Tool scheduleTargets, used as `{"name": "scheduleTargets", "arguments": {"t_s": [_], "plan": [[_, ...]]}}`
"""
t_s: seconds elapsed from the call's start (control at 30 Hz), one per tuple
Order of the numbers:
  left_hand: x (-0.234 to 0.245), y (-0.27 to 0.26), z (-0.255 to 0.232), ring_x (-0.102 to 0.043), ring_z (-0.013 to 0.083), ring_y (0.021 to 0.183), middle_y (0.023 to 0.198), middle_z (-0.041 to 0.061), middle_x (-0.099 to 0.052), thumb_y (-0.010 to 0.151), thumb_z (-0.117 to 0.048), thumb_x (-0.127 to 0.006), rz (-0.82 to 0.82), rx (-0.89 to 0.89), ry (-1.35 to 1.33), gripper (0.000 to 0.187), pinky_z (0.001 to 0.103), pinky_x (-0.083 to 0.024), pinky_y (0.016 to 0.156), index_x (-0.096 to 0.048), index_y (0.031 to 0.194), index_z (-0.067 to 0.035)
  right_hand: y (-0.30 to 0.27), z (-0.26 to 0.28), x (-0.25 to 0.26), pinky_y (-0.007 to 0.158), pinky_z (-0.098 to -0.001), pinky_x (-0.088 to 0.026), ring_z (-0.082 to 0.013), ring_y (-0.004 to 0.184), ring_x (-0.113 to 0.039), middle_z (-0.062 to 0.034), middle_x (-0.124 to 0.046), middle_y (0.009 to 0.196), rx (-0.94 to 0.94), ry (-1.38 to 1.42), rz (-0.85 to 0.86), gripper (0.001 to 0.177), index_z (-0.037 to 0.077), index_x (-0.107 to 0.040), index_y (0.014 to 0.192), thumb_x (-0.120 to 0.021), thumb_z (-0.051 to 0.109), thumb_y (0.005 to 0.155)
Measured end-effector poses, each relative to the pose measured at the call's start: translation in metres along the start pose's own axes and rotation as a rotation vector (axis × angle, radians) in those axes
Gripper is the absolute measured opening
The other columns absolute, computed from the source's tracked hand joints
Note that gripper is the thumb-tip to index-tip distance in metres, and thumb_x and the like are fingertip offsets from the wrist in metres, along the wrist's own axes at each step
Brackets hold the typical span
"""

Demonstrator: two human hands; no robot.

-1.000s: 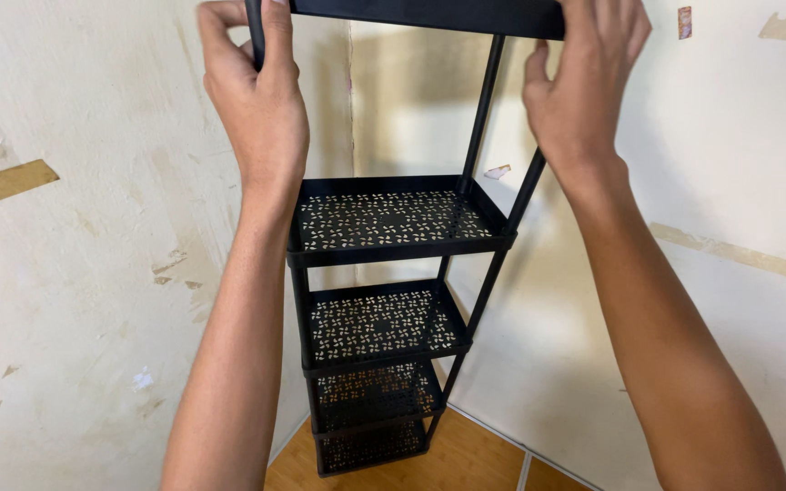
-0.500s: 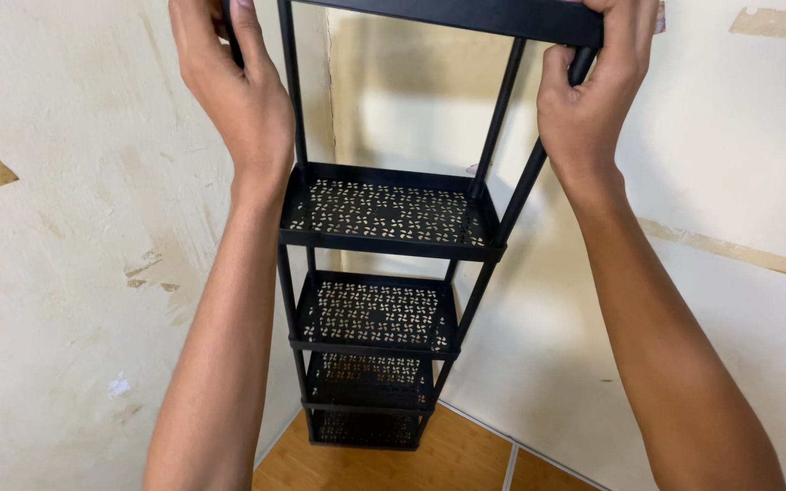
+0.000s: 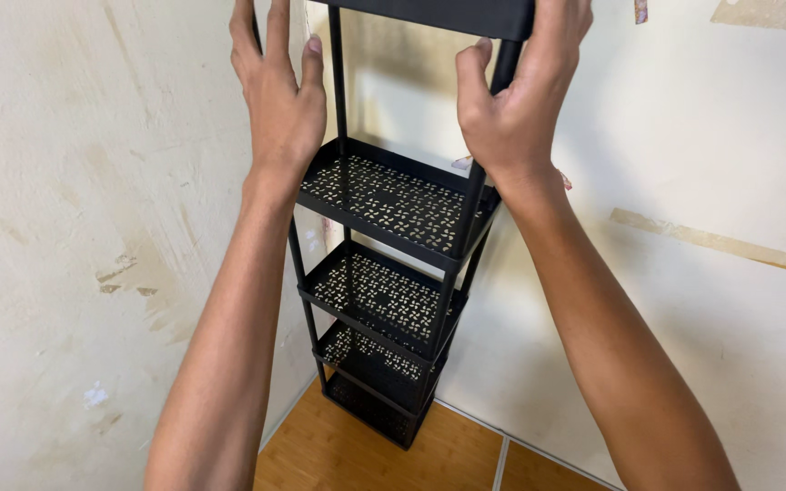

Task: The person assembles a black metal corner shelf by inserting perforated shelves into the frame and securing vertical poles. They repeatedly adjust and reposition the shelves and poles to fit them into place.

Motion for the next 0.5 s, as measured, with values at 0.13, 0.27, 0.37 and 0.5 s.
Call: {"name": "scheduleTargets", "arguments": {"t_s": [0.13, 0.27, 0.37, 0.5], "plan": [[0.0, -0.01, -0.03, -0.03, 0.0469, 0.155, 0.166, 0.026, -0.02, 0.121, -0.037, -0.05, 0.073, 0.013, -0.012, 0.055, 0.058, -0.039, 0.122, -0.03, 0.169, -0.019, 0.005, 0.012, -0.002, 0.114, -0.0463, -0.035, -0.034, 0.129, -0.048, -0.0188, -0.055, 0.138, 0.084, 0.07, 0.016, 0.043, 0.003, -0.044, 0.146, -0.054, 0.015, 0.106], [-0.021, -0.028, -0.066, -0.061, 0.0364, 0.118, 0.149, 0.026, -0.039, 0.109, -0.051, -0.053, 0.231, 0.2, -0.262, 0.084, 0.045, -0.061, 0.093, -0.008, 0.167, -0.01, 0.009, 0.013, -0.004, 0.108, -0.0434, -0.04, -0.0341, 0.122, -0.052, -0.0203, -0.058, 0.13, 0.038, 0.207, 0.053, 0.038, 0.001, -0.05, 0.141, -0.038, 0.027, 0.116], [-0.033, -0.033, -0.102, -0.075, 0.0212, 0.084, 0.121, 0.02, -0.061, 0.103, -0.05, -0.059, 0.315, 0.207, -0.596, 0.1, 0.034, -0.067, 0.07, 0.008, 0.16, -0.002, 0.01, 0.005, -0.013, 0.092, -0.0387, -0.044, -0.0298, 0.1, -0.055, -0.0169, -0.06, 0.11, -0.113, 0.298, 0.151, 0.031, 0.0, -0.055, 0.129, -0.04, 0.024, 0.118], [-0.027, -0.035, -0.119, -0.064, 0.0103, 0.054, 0.079, 0.007, -0.066, 0.104, -0.035, -0.053, 0.261, 0.271, -0.899, 0.078, 0.028, -0.06, 0.05, -0.008, 0.159, -0.002, 0.017, 0.005, -0.016, 0.081, -0.039, -0.043, -0.0294, 0.088, -0.057, -0.0138, -0.059, 0.095, -0.198, 0.257, 0.274, 0.024, 0.0, -0.058, 0.125, -0.046, 0.017, 0.112]]}}
Point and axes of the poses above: each hand's wrist, its own y-axis towards the middle knuckle, its own x-axis out of the back of the hand, z = x × y, the point moved 9 cm from there along y, towards the middle knuckle
